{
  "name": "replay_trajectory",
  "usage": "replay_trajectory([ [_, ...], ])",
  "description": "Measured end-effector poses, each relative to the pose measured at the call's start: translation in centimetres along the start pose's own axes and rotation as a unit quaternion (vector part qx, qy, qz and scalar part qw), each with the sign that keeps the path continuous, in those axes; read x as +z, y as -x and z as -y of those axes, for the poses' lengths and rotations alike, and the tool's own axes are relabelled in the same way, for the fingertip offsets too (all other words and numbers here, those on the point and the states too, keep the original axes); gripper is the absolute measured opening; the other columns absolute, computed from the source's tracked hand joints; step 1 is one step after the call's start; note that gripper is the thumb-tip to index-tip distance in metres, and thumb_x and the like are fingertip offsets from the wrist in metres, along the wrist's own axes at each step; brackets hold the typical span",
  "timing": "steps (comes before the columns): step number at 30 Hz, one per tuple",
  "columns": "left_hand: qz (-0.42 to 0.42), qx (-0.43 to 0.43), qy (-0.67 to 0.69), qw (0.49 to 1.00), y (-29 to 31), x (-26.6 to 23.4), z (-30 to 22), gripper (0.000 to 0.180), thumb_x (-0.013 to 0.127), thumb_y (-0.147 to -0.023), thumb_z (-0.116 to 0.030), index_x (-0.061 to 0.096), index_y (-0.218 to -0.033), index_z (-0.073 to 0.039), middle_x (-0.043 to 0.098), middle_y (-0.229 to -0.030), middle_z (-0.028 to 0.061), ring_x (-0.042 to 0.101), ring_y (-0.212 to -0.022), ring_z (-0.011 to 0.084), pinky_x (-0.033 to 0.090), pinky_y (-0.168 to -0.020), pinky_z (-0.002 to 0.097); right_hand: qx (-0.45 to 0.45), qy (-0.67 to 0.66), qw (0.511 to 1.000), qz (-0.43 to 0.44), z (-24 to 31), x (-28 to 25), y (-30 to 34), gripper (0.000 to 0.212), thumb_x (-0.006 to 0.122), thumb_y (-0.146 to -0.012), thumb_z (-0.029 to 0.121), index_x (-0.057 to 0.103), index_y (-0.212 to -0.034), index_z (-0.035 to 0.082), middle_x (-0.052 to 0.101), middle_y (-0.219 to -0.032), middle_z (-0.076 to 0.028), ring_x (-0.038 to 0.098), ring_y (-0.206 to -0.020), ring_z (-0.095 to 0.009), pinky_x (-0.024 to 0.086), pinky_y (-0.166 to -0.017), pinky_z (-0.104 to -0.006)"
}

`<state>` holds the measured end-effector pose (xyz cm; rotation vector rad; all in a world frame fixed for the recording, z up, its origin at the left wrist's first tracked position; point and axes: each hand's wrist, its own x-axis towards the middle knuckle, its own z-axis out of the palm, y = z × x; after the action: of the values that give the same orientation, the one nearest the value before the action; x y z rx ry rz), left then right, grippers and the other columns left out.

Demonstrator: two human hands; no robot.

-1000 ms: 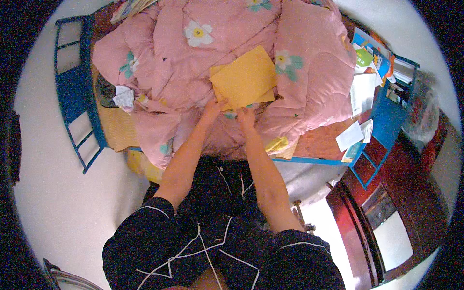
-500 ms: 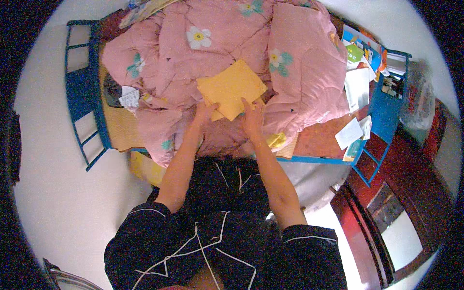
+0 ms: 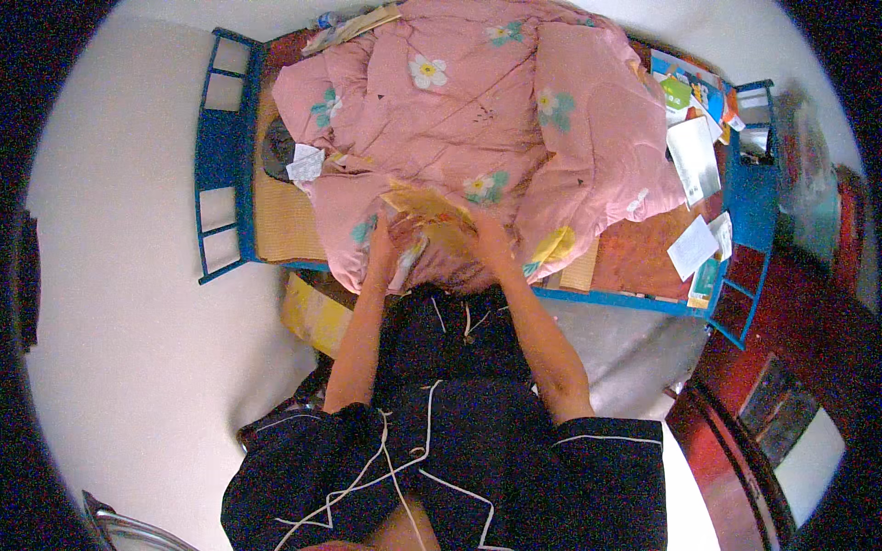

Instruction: The person picks up books, folders, and an envelope from a bed and places them onto existing stacks of books on a nearby table. They handle items one at a time, looking at each before adding it to a stack.

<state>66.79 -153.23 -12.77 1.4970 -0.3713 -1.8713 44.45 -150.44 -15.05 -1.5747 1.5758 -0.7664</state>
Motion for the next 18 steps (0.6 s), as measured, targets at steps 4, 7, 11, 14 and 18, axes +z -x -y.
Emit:
replay_trajectory([
  [4, -0.044, 0.243, -0.270, 0.930, 0.2, -2.4, 2.9, 0.048, 0.057, -0.095, -0.030, 0.049, -0.131, 0.002, 0.063, -0.118, 0.0154, 0.059, -0.110, 0.0236, 0.045, -0.095, 0.0362, 0.167, -0.048, 0.985, 0.016, 1.8, -1.1, 3.5, 0.025, 0.064, -0.088, 0.017, 0.065, -0.108, 0.002, 0.069, -0.095, -0.011, 0.064, -0.086, -0.029, 0.049, -0.081, -0.0339],
  [7, 0.071, 0.237, -0.238, 0.939, 1.5, -1.6, 2.6, 0.047, 0.063, -0.092, -0.026, 0.053, -0.126, 0.004, 0.062, -0.117, 0.0148, 0.058, -0.108, 0.0222, 0.045, -0.095, 0.0343, 0.098, -0.144, 0.981, -0.090, 2.4, -0.9, 6.6, 0.028, 0.065, -0.089, 0.020, 0.064, -0.112, 0.003, 0.068, -0.099, -0.005, 0.063, -0.089, -0.020, 0.049, -0.081, -0.0322],
  [11, 0.197, 0.151, -0.307, 0.919, 2.0, -1.1, 1.4, 0.048, 0.065, -0.091, -0.030, 0.055, -0.123, 0.004, 0.064, -0.114, 0.0124, 0.059, -0.104, 0.0206, 0.046, -0.092, 0.0322, 0.230, -0.414, 0.870, -0.140, 5.3, -1.8, 11.3, 0.032, 0.066, -0.090, 0.019, 0.061, -0.117, 0.001, 0.065, -0.108, -0.003, 0.061, -0.095, -0.015, 0.050, -0.082, -0.0309],
  [14, 0.252, 0.102, -0.399, 0.876, 0.7, -0.5, 1.5, 0.048, 0.066, -0.090, -0.033, 0.057, -0.121, 0.003, 0.065, -0.110, 0.0098, 0.060, -0.100, 0.0182, 0.046, -0.089, 0.0316, 0.274, -0.446, 0.822, -0.224, 5.4, -1.4, 15.4, 0.035, 0.065, -0.091, 0.018, 0.058, -0.119, -0.001, 0.065, -0.108, -0.005, 0.061, -0.094, -0.015, 0.050, -0.082, -0.0306],
  [18, 0.379, -0.033, -0.462, 0.801, 2.4, 2.8, 4.3, 0.044, 0.063, -0.092, -0.032, 0.059, -0.121, 0.001, 0.065, -0.110, 0.0071, 0.060, -0.098, 0.0151, 0.048, -0.086, 0.0293, 0.323, -0.460, 0.734, -0.380, 6.2, -0.6, 20.9, 0.033, 0.065, -0.090, 0.015, 0.058, -0.118, -0.001, 0.065, -0.108, -0.005, 0.061, -0.094, -0.015, 0.050, -0.082, -0.0314],
])
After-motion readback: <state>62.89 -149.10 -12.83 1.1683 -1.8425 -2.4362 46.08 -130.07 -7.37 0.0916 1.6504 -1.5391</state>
